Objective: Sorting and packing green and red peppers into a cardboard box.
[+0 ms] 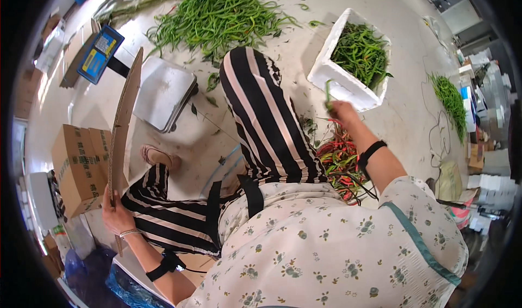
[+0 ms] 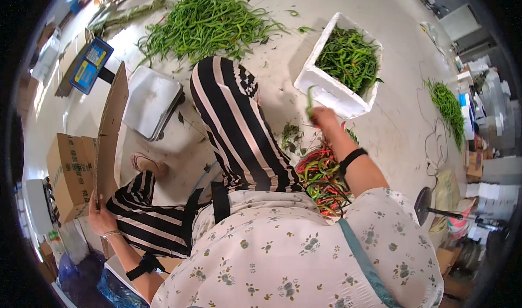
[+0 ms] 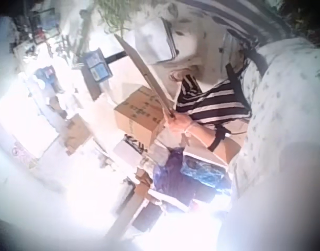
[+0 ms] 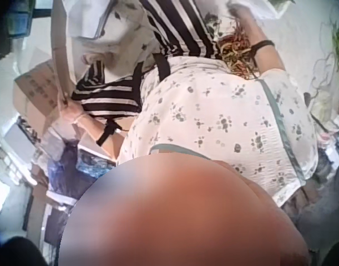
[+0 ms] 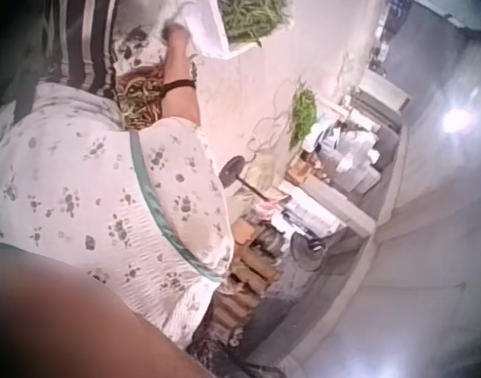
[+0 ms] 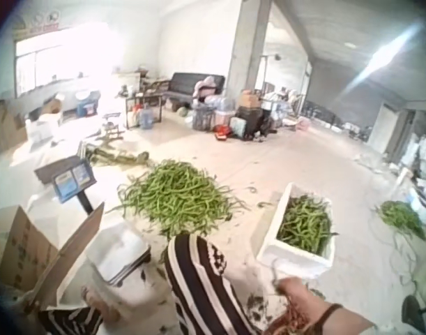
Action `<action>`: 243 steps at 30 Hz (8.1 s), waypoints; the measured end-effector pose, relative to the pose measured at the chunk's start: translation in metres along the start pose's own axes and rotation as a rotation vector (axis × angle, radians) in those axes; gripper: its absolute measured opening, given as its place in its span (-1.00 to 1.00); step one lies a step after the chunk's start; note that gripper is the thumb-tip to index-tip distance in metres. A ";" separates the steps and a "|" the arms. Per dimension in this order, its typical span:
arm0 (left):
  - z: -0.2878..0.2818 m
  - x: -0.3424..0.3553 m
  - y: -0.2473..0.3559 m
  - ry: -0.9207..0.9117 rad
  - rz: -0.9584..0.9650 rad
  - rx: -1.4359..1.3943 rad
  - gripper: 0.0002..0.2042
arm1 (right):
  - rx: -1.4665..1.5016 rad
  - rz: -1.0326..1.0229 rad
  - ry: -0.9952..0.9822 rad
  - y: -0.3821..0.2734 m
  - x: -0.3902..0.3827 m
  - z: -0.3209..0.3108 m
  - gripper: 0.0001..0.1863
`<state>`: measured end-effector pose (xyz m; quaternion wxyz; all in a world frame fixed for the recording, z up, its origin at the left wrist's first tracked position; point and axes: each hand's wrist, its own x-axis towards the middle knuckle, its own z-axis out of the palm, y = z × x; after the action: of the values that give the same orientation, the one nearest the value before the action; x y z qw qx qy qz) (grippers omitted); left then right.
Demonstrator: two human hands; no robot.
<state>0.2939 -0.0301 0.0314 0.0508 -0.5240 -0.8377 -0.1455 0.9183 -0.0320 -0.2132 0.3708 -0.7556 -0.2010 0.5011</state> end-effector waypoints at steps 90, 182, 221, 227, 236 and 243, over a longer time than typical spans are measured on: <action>-0.001 -0.002 0.019 -0.077 -0.273 -0.024 -0.78 | -1.325 -0.927 -0.462 0.021 0.117 0.319 -0.35; 0.003 0.026 0.063 -0.157 -0.346 0.199 -0.72 | -0.986 -0.805 -0.240 -0.057 0.256 0.383 -0.52; 0.014 0.029 0.092 -0.080 -0.355 0.120 -0.73 | -0.946 -0.599 -0.533 -0.130 0.249 0.308 -0.53; 0.011 0.022 0.081 -0.058 -0.314 0.088 -0.73 | -0.471 -0.134 -0.689 -0.137 0.240 0.300 -0.45; 0.012 0.020 0.076 -0.060 -0.220 0.139 -0.75 | -0.534 -0.581 -0.484 -0.244 0.247 0.278 -0.62; 0.008 0.018 0.079 -0.074 -0.273 0.139 -0.76 | -0.598 -1.215 0.398 -0.311 0.267 0.304 -0.56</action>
<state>0.3565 0.0203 0.0428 0.0355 -0.4056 -0.9104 -0.0733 0.7756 0.4575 -0.2066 0.3913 -0.6564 -0.6447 -0.0190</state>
